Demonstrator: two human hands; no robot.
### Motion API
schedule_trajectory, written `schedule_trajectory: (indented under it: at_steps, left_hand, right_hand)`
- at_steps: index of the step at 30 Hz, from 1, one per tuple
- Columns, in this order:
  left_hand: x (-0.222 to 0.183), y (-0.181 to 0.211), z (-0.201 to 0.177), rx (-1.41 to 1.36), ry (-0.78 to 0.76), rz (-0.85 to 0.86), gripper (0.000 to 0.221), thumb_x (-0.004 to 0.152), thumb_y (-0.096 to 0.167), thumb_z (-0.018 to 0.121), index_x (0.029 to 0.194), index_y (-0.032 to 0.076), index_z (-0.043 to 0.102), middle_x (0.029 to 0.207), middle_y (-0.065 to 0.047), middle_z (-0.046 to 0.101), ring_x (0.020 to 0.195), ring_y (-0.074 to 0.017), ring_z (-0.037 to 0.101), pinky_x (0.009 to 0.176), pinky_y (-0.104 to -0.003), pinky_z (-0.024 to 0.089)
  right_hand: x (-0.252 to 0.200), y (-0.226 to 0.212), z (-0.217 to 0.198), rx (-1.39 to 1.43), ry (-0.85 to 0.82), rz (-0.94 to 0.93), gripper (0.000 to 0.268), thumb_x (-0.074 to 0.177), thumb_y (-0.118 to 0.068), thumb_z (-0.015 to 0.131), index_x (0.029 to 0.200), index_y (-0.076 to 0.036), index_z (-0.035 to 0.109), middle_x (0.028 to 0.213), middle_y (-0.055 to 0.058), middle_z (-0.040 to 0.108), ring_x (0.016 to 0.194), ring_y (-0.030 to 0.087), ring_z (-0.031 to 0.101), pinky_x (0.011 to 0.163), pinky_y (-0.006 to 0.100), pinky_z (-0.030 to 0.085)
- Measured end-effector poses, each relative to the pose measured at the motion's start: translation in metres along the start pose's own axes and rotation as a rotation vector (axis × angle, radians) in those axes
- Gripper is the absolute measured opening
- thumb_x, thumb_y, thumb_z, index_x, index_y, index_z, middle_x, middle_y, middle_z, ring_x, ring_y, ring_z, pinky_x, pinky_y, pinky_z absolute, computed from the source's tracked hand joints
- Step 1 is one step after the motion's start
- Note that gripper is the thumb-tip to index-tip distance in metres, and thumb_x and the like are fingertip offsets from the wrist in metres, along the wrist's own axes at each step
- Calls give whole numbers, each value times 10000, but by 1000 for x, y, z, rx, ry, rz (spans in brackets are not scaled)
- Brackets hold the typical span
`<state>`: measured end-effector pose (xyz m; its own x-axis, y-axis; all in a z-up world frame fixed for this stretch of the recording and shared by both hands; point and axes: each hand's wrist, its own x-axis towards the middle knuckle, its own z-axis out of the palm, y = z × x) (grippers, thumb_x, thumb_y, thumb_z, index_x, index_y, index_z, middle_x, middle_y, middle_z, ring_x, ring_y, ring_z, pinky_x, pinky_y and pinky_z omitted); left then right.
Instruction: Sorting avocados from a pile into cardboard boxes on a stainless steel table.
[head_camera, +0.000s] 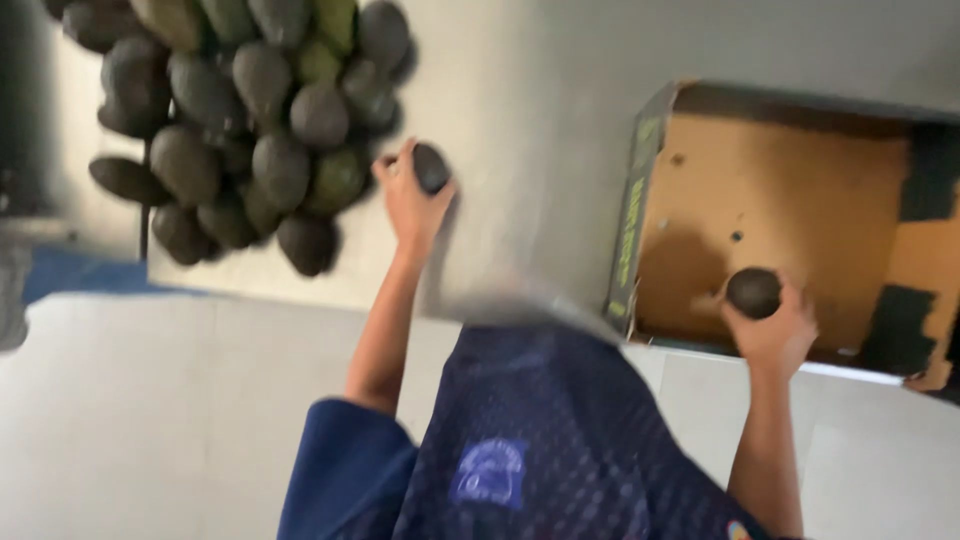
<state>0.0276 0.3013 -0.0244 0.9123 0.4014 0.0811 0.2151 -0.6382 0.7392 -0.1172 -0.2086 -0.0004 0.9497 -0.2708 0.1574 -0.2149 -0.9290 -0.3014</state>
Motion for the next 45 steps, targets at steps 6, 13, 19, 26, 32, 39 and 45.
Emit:
schedule_trajectory:
  at_steps: [6, 13, 19, 26, 32, 39, 45]
  left_hand:
    - [22, -18, -9, 307, 28, 275, 865, 645, 118, 925, 1426, 106, 553, 1351, -299, 489, 1199, -494, 524, 1011, -525, 477]
    - [28, -10, -12, 411, 17, 270, 860, 668, 134, 907, 1447, 100, 544, 1342, -293, 499, 1214, -485, 494, 944, -515, 509]
    - [35, -11, 1, 637, 78, 277, 859, 672, 216, 911, 1428, 101, 520, 1344, -265, 485, 1231, -452, 456, 967, -578, 447]
    - [17, -26, 6, 708, 95, 302, 816, 796, 188, 867, 1509, 76, 487, 1471, -262, 445, 1306, -438, 449, 1068, -537, 404]
    - [17, -21, 13, 730, 90, 226, 826, 801, 190, 867, 1518, 100, 467, 1496, -269, 422, 1331, -435, 427, 1064, -541, 394]
    - [-12, 33, 28, 505, 175, 251, 926, 704, 243, 900, 1484, 27, 449, 1503, -338, 362, 1401, -493, 319, 1117, -599, 302]
    - [-109, 134, 73, -79, -86, 321, 544, 795, 158, 813, 1274, 21, 594, 1307, -235, 551, 1240, -423, 512, 1073, -495, 419]
  right_hand:
    - [7, -8, -6, 49, 1, 89, 792, 663, -332, 924, 1371, -123, 636, 1312, 172, 666, 1160, 403, 656, 967, 486, 541]
    - [10, -23, -17, 49, -45, 199, 808, 640, -346, 906, 1373, -167, 617, 1314, 127, 662, 1117, 386, 663, 919, 473, 553]
    - [21, -16, -11, 63, -56, 177, 834, 603, -338, 905, 1365, -178, 606, 1307, 112, 653, 1123, 378, 658, 915, 466, 554]
    - [9, -18, -19, 95, -94, 149, 826, 640, -340, 897, 1381, -153, 584, 1321, 123, 641, 1120, 392, 652, 897, 474, 553]
    - [17, -18, -23, 117, -125, 165, 831, 646, -347, 893, 1390, -164, 570, 1328, 112, 636, 1105, 392, 659, 886, 485, 555]
    - [14, -14, -23, 150, -102, 154, 834, 640, -357, 896, 1380, -158, 567, 1326, 124, 631, 1094, 400, 663, 871, 498, 557]
    - [6, -6, -16, 223, -56, 128, 819, 636, -337, 903, 1368, -151, 585, 1292, 137, 660, 1072, 406, 668, 878, 491, 562]
